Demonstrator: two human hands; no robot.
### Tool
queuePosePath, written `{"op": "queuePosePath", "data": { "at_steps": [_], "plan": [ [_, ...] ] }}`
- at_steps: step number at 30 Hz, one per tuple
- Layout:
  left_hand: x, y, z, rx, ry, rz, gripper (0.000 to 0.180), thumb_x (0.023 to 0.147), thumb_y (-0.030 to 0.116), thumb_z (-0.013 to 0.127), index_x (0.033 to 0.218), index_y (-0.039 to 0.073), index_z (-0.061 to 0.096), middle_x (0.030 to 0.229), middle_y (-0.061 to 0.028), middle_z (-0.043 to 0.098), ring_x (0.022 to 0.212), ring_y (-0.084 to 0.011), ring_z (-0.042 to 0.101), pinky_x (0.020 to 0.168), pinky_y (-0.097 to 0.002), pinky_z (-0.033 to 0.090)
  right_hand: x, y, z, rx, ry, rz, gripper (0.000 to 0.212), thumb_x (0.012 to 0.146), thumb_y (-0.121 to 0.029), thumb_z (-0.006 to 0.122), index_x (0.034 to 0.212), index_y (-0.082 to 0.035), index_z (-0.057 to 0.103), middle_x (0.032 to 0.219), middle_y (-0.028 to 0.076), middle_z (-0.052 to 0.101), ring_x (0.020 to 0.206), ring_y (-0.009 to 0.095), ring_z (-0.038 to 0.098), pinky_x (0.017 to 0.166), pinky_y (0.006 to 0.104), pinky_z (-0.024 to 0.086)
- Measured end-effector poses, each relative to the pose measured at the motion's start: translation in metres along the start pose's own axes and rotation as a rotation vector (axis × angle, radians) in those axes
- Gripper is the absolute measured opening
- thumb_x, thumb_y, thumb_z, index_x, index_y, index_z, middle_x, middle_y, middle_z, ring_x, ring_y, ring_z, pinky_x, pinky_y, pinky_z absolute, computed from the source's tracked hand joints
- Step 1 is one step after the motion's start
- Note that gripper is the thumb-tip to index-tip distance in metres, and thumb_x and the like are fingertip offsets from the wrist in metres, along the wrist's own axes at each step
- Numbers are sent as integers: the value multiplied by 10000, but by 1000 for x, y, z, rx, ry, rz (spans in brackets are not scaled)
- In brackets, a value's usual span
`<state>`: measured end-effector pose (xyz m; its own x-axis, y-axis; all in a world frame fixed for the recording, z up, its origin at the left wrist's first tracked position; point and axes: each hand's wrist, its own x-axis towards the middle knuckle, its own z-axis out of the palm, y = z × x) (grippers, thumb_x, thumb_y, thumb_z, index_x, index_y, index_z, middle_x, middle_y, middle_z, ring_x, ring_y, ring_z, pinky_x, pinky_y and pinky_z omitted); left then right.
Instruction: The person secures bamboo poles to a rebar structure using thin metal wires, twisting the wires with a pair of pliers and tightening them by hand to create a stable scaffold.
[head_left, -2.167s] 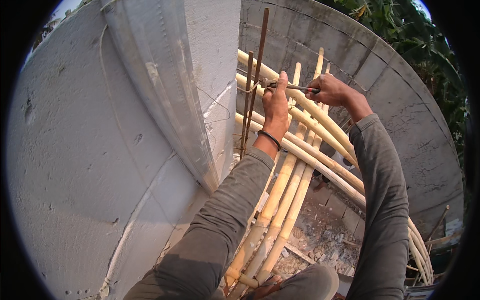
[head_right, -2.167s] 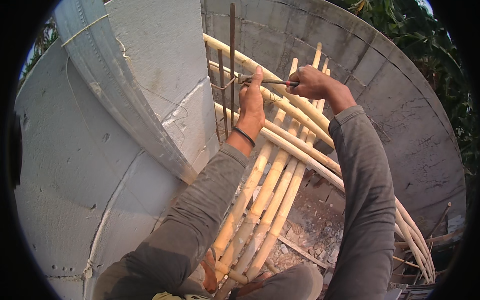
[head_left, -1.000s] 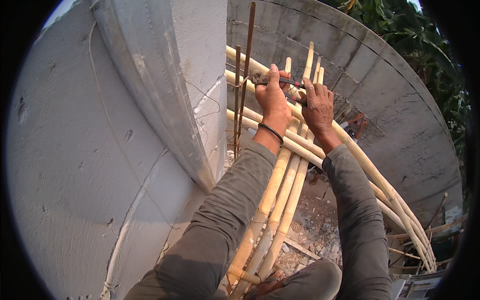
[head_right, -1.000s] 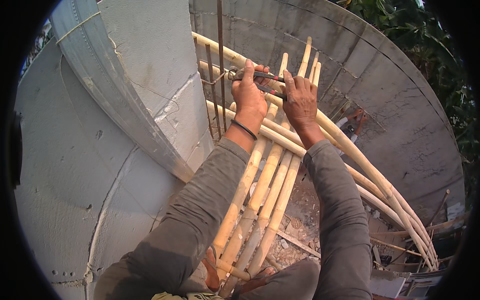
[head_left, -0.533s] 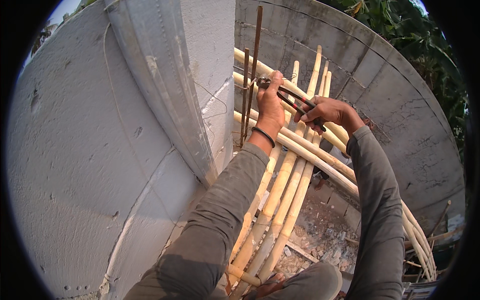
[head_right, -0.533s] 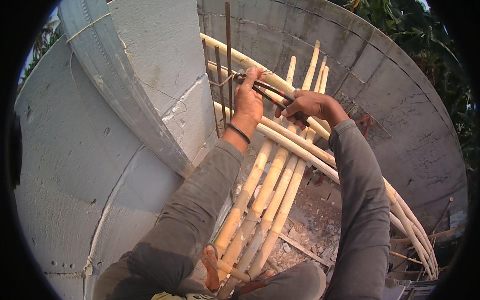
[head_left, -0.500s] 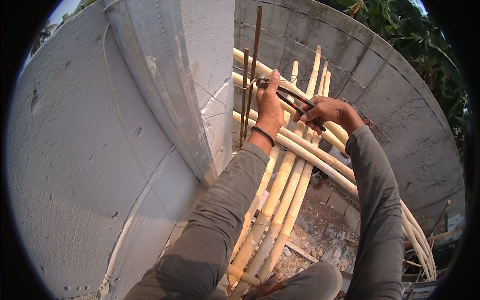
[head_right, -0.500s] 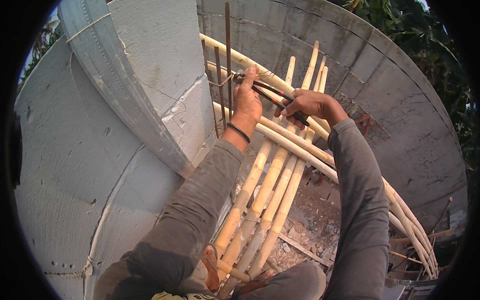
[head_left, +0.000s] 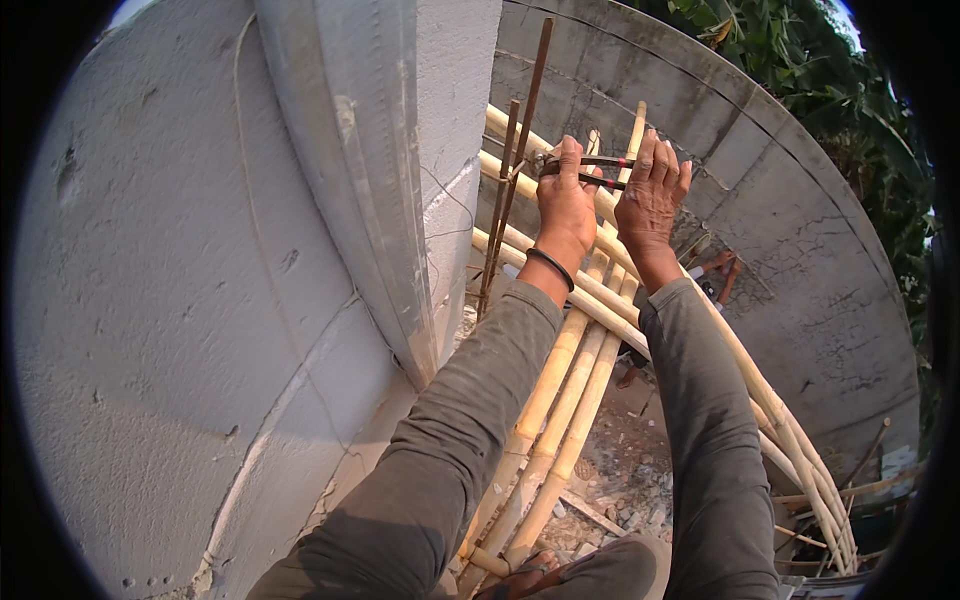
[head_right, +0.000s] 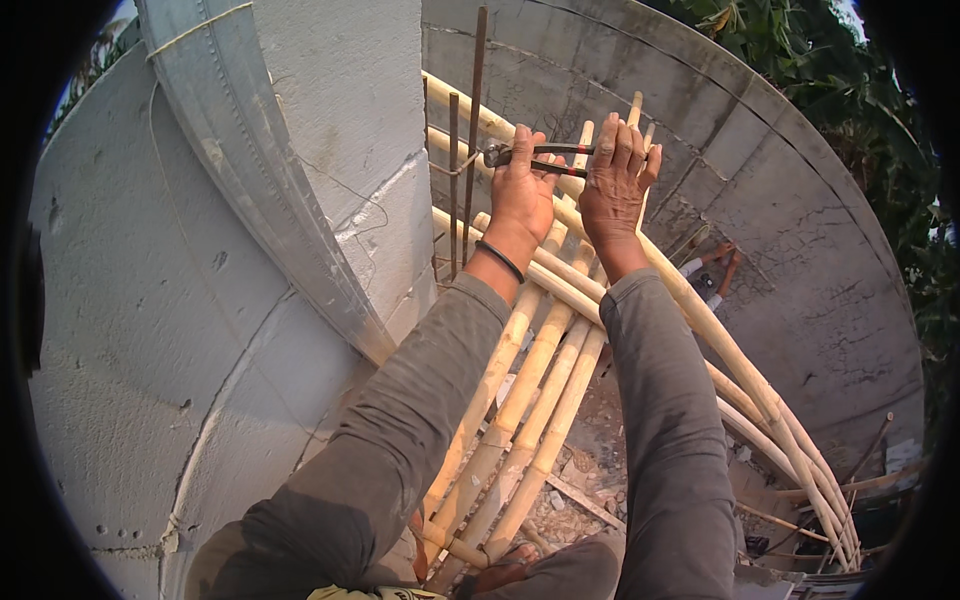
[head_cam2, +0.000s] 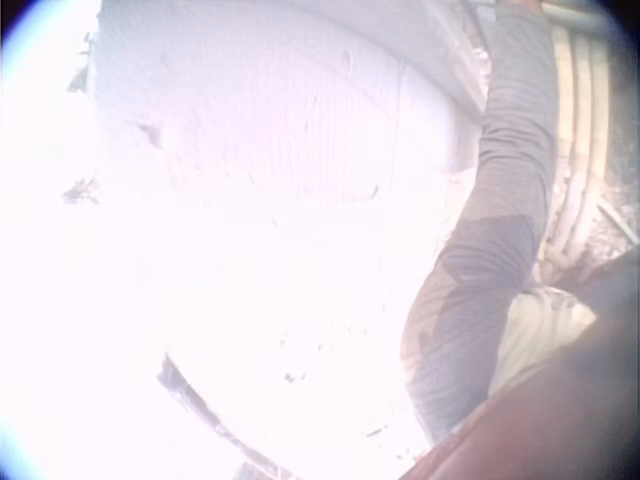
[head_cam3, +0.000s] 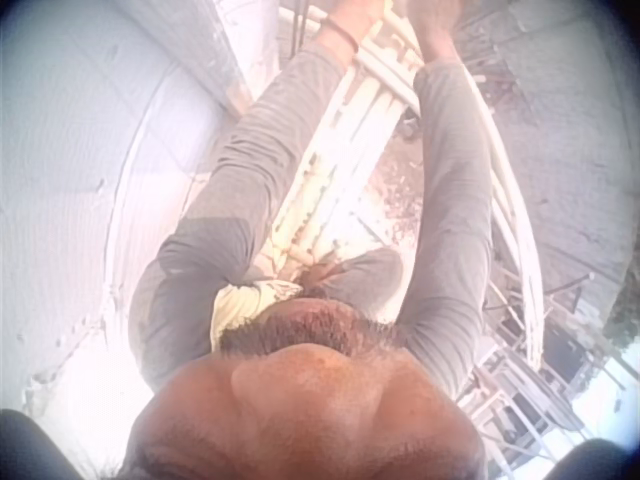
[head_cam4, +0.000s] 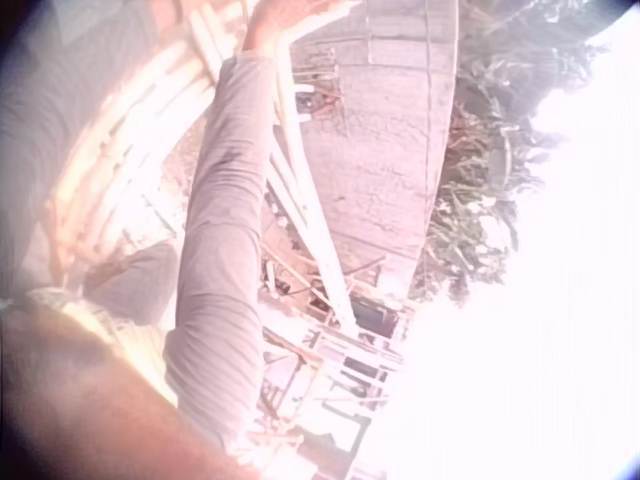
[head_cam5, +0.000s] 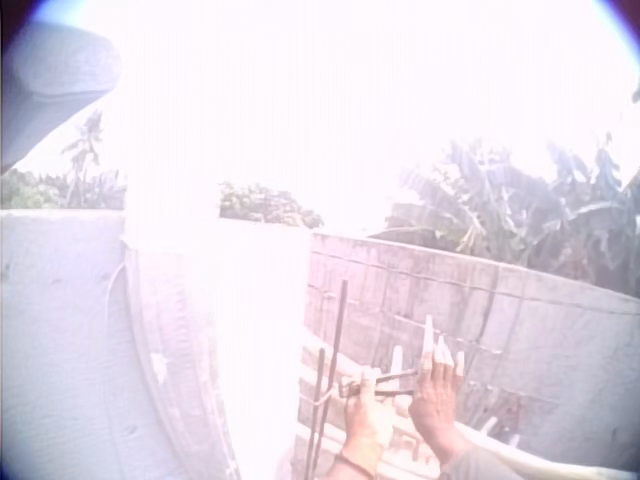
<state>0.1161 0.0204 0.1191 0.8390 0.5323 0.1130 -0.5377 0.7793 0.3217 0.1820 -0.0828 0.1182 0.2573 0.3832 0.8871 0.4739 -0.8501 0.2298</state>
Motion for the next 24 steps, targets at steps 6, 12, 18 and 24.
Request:
{"op": "queuePosePath", "data": {
  "at_steps": [6, 12, 18, 24],
  "plan": [
    [-3, 4, -1, -41, -127, -55, 498, 925, 420, 647, 1165, 1, 525, 1094, -87, 523, 1056, -177, 507, 979, -376, 432, 31, 20, -16, 90, -50, -231, 631, 818, -82, 594, 1419, -77, 402, 1190, 72, 500, 1201, 235, 473, 1129, 471, 267],
    [-5, 11, -15, 329, -84, 99, 639, 907, 447, 666, 1277, -53, 519, 1137, -83, 583, 1062, -167, 536, 979, -297, 391, 24, 24, -33, 290, -246, -263, 161, 873, -200, 615, 966, -69, 625, 872, 75, 620, 875, 259, 618, 766, 380, 478],
    [1, 23, -30, 568, -172, -15, 665, 902, 387, 685, 1342, -60, 465, 1191, -95, 569, 1103, -155, 513, 983, -290, 377, 29, 18, -39, 329, -496, -147, 194, 865, -222, 641, 970, -59, 625, 882, 83, 638, 919, 272, 596, 790, 390, 457],
    [6, 18, -32, 414, -221, -3, 429, 955, 280, 618, 1264, 1, 514, 1116, -52, 576, 1064, -130, 516, 964, -287, 387, 22, 14, -35, 201, -522, -197, 202, 891, -142, 580, 1058, -40, 627, 957, 100, 646, 1041, 275, 562, 857, 390, 463]
  ]
}}
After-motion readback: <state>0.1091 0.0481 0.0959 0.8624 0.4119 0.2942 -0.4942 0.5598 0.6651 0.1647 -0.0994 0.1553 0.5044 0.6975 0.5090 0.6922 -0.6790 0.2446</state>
